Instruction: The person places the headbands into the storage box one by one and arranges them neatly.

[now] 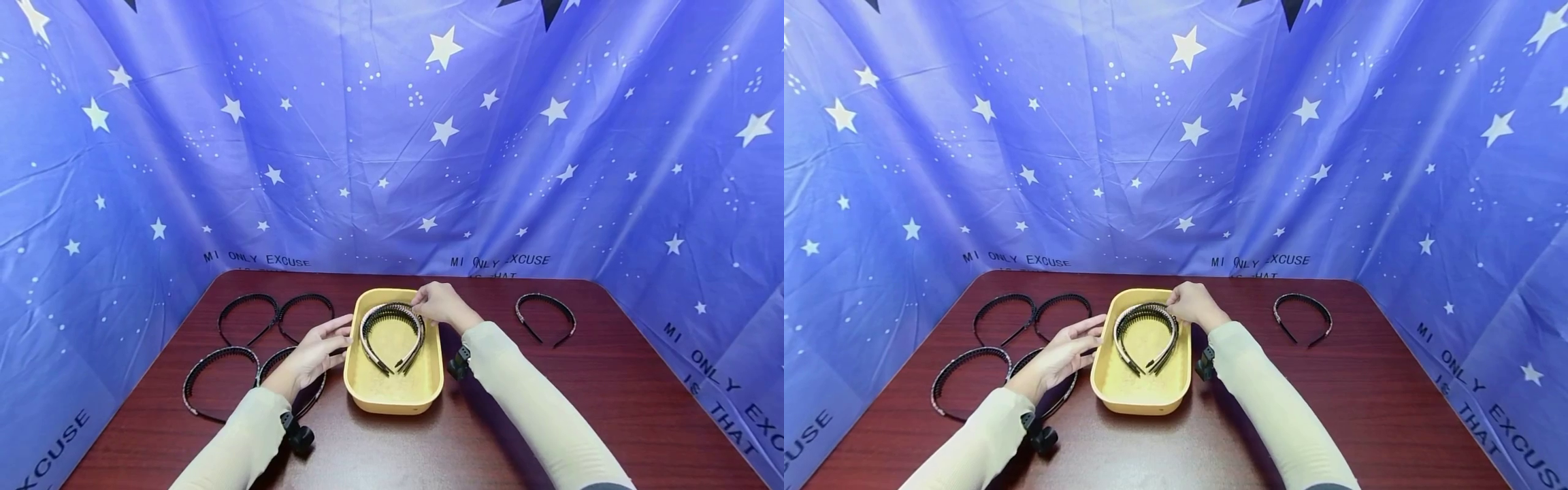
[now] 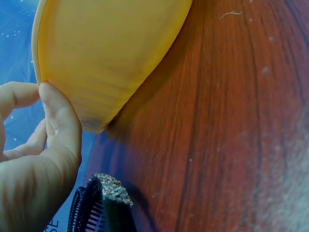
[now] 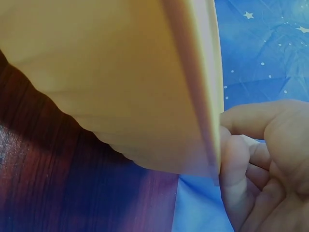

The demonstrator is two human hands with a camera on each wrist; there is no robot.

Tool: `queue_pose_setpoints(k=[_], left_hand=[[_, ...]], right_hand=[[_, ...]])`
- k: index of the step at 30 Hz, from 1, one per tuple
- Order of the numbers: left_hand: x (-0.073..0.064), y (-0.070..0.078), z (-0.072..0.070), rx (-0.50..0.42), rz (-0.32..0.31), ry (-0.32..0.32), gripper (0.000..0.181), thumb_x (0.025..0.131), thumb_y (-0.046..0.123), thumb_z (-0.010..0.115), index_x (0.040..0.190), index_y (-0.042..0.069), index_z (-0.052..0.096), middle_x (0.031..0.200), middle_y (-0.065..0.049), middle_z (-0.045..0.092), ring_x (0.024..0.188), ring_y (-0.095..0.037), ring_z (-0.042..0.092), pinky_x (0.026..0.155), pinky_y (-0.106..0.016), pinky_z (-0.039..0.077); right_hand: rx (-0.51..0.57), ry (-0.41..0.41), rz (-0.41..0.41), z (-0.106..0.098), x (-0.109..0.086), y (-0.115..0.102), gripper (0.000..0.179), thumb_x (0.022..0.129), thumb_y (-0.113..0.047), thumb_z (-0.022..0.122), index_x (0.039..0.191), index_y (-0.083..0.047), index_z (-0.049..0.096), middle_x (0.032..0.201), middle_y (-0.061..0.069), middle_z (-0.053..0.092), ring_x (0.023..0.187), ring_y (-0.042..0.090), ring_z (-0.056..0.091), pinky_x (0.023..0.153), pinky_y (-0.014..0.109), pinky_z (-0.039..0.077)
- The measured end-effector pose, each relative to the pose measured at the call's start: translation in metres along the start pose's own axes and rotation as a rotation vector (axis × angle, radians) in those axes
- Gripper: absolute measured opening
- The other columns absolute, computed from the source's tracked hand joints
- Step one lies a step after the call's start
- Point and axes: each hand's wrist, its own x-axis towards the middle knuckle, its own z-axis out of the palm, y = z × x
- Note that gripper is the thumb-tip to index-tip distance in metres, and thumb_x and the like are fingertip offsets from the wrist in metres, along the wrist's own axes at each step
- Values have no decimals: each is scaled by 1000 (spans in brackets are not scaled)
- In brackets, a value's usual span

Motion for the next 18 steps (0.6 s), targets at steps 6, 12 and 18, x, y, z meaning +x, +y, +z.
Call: queue_pose_setpoints(k=[6,12,18], left_hand=[[0,0,0,7,1,-5,62,94,-3,57,153,2,37,128,-13,58,103,-18,62,83,-30,55],[1,0,0,3,2,1,61,95,-3,57,152,2,37,128,-14,58,103,-18,62,83,-31,55],[1,-1,1,4,0,0,62,94,-3,56,152,2,36,128,-14,58,104,-19,62,86,-32,55]], right_hand=[[-15,-9,-10,-1,1,0,5,89,-12,73,90,-7,75,70,2,68,52,13,61,50,28,55],[-9,-18,-4,-2,0,0,5,90,-10,72,92,-7,74,71,2,68,50,13,60,52,32,57],[-2,-15,12,-2,-1,0,6,91,-10,71,94,-7,74,74,3,69,50,13,58,52,30,56]])
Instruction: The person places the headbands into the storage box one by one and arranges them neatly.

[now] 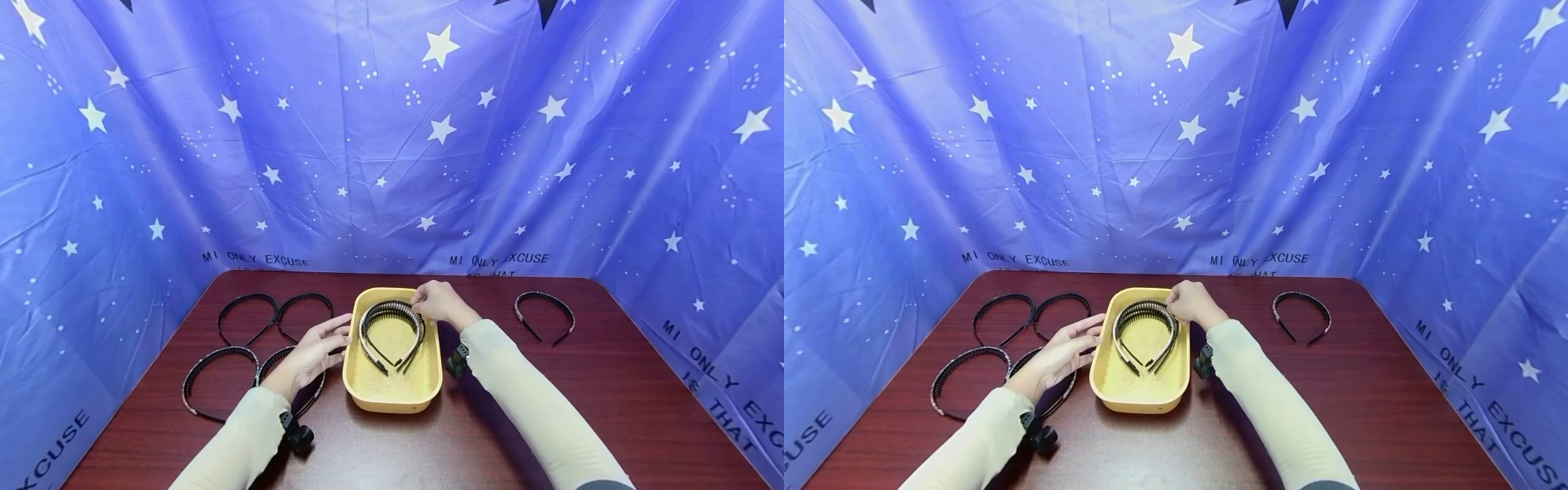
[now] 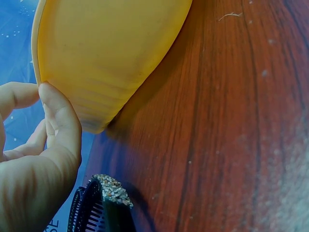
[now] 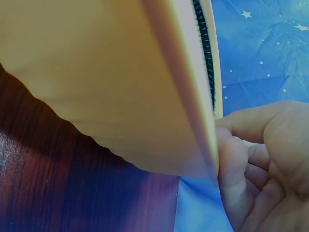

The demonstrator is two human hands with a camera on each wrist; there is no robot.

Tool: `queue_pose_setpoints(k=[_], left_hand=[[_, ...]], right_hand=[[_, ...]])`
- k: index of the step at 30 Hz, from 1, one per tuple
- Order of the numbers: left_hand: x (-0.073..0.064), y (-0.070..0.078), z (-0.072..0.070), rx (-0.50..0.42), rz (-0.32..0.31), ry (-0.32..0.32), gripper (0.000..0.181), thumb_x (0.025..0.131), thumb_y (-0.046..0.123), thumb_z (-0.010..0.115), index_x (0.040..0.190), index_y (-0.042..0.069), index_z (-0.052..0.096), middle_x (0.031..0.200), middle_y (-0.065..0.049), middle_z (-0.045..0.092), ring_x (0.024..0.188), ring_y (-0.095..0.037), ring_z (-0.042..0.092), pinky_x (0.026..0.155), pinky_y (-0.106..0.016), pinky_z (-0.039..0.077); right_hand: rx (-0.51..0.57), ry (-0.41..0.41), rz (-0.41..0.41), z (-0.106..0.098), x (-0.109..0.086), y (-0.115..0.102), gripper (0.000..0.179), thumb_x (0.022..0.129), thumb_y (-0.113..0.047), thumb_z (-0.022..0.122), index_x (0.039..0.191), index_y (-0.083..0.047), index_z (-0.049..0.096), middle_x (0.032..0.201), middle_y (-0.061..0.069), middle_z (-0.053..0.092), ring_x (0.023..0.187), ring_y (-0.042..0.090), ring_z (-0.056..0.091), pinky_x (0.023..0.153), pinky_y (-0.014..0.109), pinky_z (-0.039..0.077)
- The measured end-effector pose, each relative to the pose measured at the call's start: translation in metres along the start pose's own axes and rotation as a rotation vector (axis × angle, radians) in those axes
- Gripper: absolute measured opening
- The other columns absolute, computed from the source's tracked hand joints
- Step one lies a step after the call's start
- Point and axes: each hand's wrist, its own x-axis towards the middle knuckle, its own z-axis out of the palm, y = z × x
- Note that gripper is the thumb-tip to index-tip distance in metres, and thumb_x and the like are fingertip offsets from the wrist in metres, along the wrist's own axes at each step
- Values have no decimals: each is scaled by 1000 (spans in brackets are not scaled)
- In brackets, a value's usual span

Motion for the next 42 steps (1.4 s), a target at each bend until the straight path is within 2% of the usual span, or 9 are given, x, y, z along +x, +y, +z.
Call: queue_pose_setpoints(k=[12,21,29,36,42], left_hand=[[0,0,0,1,6,10,62,94,-3,56,153,2,36,127,-12,61,103,-18,63,84,-32,55],[0,0,0,1,-5,15,61,94,-3,57,152,3,37,128,-13,60,103,-18,63,83,-30,55],[0,0,0,-1,-4,9,61,95,-3,56,152,3,37,130,-14,58,104,-18,62,83,-30,55],[0,-2,-1,-2,-2,3,62,95,-2,57,153,2,36,129,-13,58,105,-18,62,83,-30,55],[-1,-2,-1,-4,1,6,62,94,-3,57,153,2,37,132,-16,56,104,-18,62,84,-31,54]], right_hand=[[-14,14,1,1,-1,-7,6,90,-10,72,95,-7,75,72,6,69,53,14,59,52,29,55],[-29,54,27,4,1,-4,4,88,-12,75,90,-10,76,93,8,70,52,13,57,48,26,52],[-38,76,29,5,1,-2,11,88,-17,77,95,-9,76,103,12,71,54,17,60,50,28,53],[-3,84,15,7,1,1,12,88,-19,78,95,-10,76,96,7,72,58,20,63,51,28,53],[75,82,8,4,-1,5,12,87,-21,77,95,-11,76,86,3,71,58,25,65,51,30,54]])
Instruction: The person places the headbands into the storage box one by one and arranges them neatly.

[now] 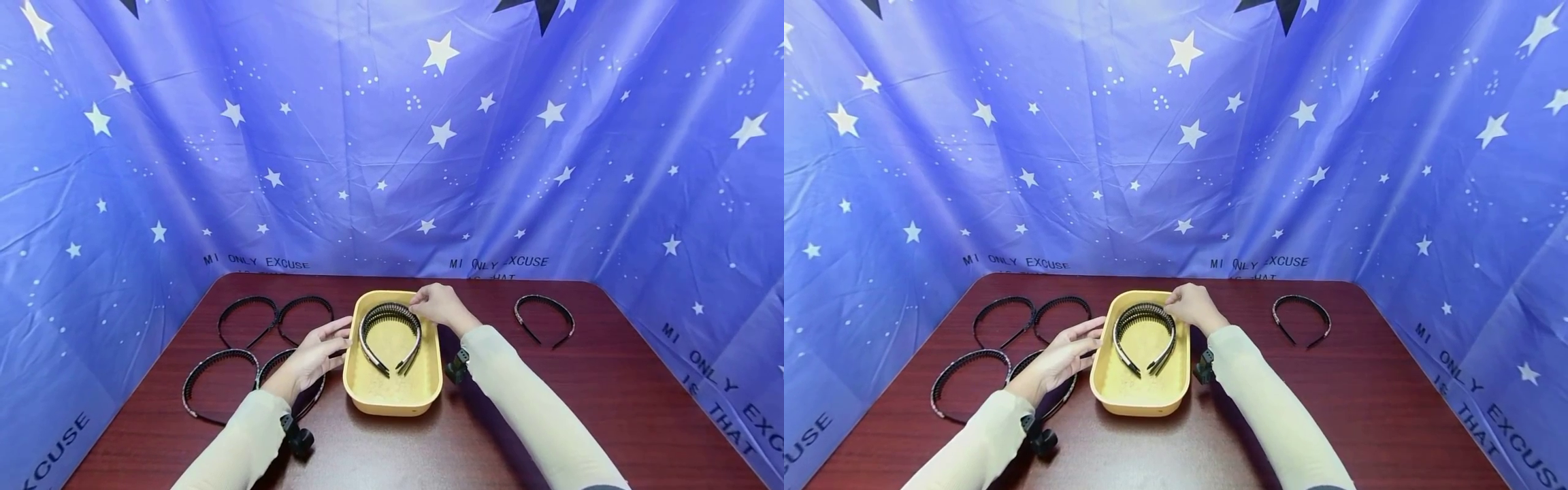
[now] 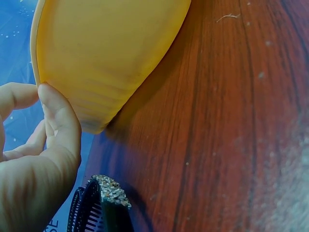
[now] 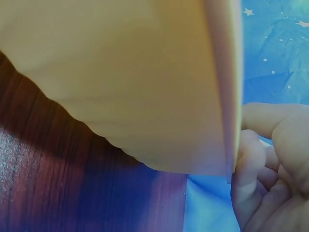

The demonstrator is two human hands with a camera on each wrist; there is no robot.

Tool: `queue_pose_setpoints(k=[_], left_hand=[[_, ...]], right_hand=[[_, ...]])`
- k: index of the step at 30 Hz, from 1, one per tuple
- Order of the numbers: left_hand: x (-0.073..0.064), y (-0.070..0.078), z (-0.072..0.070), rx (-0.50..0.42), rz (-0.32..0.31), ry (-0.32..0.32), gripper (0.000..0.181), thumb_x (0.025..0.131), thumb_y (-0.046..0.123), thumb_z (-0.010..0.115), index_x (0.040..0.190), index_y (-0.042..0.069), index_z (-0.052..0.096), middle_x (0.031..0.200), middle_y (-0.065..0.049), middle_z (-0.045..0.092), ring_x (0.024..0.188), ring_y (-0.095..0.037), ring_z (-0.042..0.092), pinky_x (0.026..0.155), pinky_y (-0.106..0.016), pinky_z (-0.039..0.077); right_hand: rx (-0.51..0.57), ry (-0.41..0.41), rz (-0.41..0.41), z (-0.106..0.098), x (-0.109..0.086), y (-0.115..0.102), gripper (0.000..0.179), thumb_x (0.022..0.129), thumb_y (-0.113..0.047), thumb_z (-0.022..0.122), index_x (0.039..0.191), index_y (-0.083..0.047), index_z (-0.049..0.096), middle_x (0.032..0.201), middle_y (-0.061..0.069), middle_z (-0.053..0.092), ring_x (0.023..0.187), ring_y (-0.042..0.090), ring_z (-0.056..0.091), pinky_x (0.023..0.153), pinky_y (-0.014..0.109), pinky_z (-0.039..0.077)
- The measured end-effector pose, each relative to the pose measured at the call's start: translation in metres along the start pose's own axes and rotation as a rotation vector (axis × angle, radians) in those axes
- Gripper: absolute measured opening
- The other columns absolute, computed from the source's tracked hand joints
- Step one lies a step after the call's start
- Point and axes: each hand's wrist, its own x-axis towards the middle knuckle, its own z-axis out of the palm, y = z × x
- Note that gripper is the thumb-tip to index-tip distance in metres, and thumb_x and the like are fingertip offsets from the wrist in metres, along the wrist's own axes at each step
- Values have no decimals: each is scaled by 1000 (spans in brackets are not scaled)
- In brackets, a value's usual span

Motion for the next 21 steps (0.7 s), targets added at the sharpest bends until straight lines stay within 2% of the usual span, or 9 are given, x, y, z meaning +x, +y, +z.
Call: queue_pose_setpoints(k=[4,11,16,21], left_hand=[[0,0,1,-3,1,15,62,93,-4,57,152,2,38,131,-16,57,103,-18,62,84,-32,55],[-1,0,2,4,-1,6,63,93,-4,57,152,2,37,131,-17,56,103,-18,62,85,-32,55],[-2,1,1,2,7,-4,63,93,-4,56,153,2,36,135,-20,53,105,-19,62,84,-30,55],[-2,2,1,6,4,-6,63,93,-4,56,153,2,36,136,-20,53,103,-18,62,84,-30,55]], right_hand=[[50,-11,-22,-4,-2,3,14,88,-20,76,97,-10,76,79,4,70,54,23,63,51,30,54],[217,-61,-19,-11,-8,9,12,90,-12,73,98,-3,72,80,16,70,64,26,67,54,32,57],[240,-70,-37,-18,-13,11,13,91,-11,71,100,-1,72,80,13,69,60,18,64,58,37,59],[224,-55,-41,-24,-15,15,16,91,-11,71,103,0,72,86,16,70,61,17,65,57,37,59]])
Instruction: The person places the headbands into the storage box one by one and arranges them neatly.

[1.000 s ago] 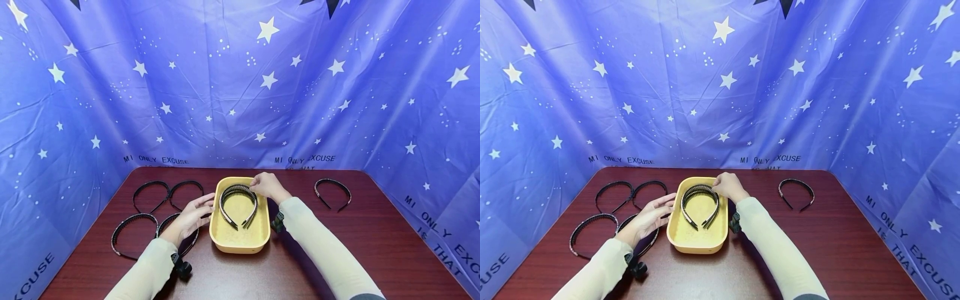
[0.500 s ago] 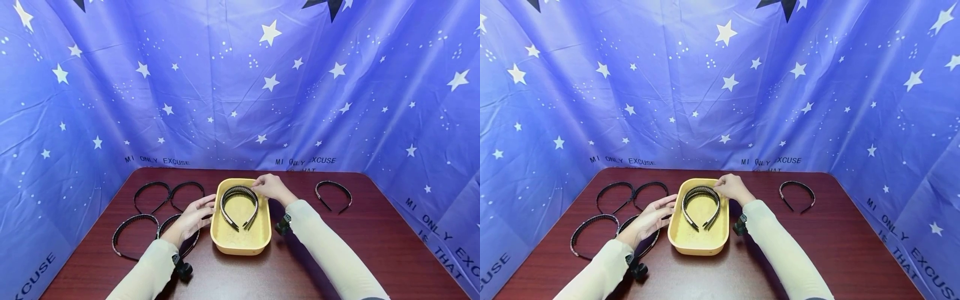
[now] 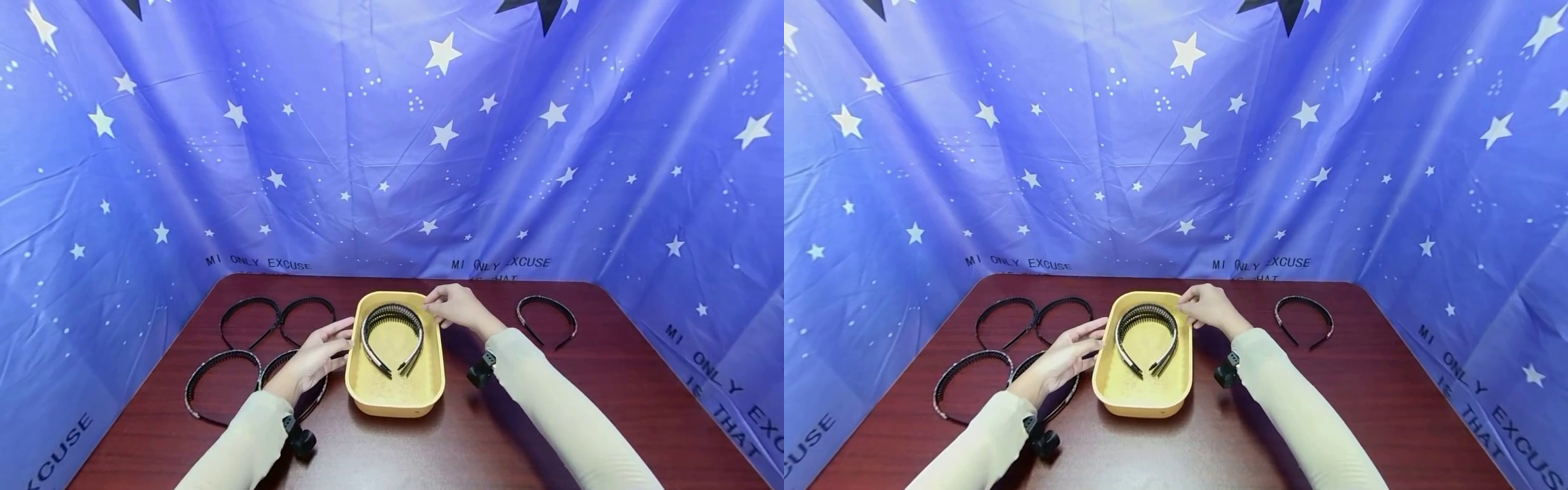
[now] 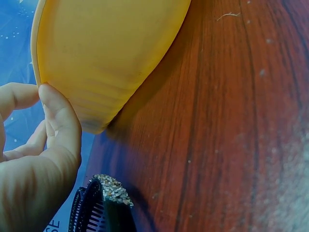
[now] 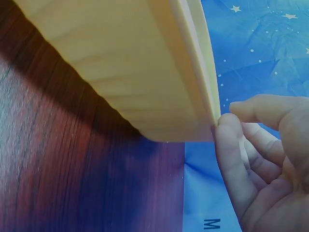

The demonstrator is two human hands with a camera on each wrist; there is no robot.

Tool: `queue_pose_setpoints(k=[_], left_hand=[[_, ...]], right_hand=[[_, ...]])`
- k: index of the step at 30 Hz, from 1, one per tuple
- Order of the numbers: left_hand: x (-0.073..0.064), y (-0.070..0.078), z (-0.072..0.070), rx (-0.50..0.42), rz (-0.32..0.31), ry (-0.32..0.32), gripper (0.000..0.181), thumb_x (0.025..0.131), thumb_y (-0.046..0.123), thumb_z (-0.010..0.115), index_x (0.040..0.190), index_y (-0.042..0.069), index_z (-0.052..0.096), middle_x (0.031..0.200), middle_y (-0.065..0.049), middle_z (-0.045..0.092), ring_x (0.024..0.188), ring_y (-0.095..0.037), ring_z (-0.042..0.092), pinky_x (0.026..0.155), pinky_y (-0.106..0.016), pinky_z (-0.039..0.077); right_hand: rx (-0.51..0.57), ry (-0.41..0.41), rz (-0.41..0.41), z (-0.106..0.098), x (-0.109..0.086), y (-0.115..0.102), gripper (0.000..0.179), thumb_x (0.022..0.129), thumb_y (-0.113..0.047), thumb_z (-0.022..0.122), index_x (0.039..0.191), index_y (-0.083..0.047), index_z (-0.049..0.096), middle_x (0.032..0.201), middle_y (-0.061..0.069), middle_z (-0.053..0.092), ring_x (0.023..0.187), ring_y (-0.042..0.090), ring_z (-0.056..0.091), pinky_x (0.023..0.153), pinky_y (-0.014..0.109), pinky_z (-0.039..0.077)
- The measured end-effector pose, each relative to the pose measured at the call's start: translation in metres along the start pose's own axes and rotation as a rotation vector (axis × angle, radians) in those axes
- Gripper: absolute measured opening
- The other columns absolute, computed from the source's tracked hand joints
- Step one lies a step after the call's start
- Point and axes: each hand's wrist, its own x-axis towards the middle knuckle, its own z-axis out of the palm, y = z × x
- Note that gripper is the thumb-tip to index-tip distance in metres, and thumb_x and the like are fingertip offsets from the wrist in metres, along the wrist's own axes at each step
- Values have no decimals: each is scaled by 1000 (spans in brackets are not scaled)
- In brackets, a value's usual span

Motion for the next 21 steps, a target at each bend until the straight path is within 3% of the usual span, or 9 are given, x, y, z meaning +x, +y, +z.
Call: queue_pose_setpoints(k=[9,16,21], left_hand=[[1,-1,0,7,0,1,62,94,-4,56,153,2,36,138,-22,52,105,-19,62,88,-33,54],[1,-1,0,3,-4,3,62,94,-4,57,152,3,37,138,-22,52,104,-19,62,86,-32,55],[3,-1,-1,2,-5,4,62,94,-4,56,152,3,37,139,-22,52,103,-18,63,85,-31,55]], right_hand=[[-56,21,4,-18,-8,6,18,92,-14,70,104,-1,73,85,8,71,73,26,69,61,40,60],[-87,-2,27,-36,-13,20,22,93,-18,70,107,-1,71,99,20,70,79,29,71,62,36,59],[-122,23,44,-52,-19,29,23,93,-19,70,108,-2,71,99,19,71,85,33,71,65,37,60]])
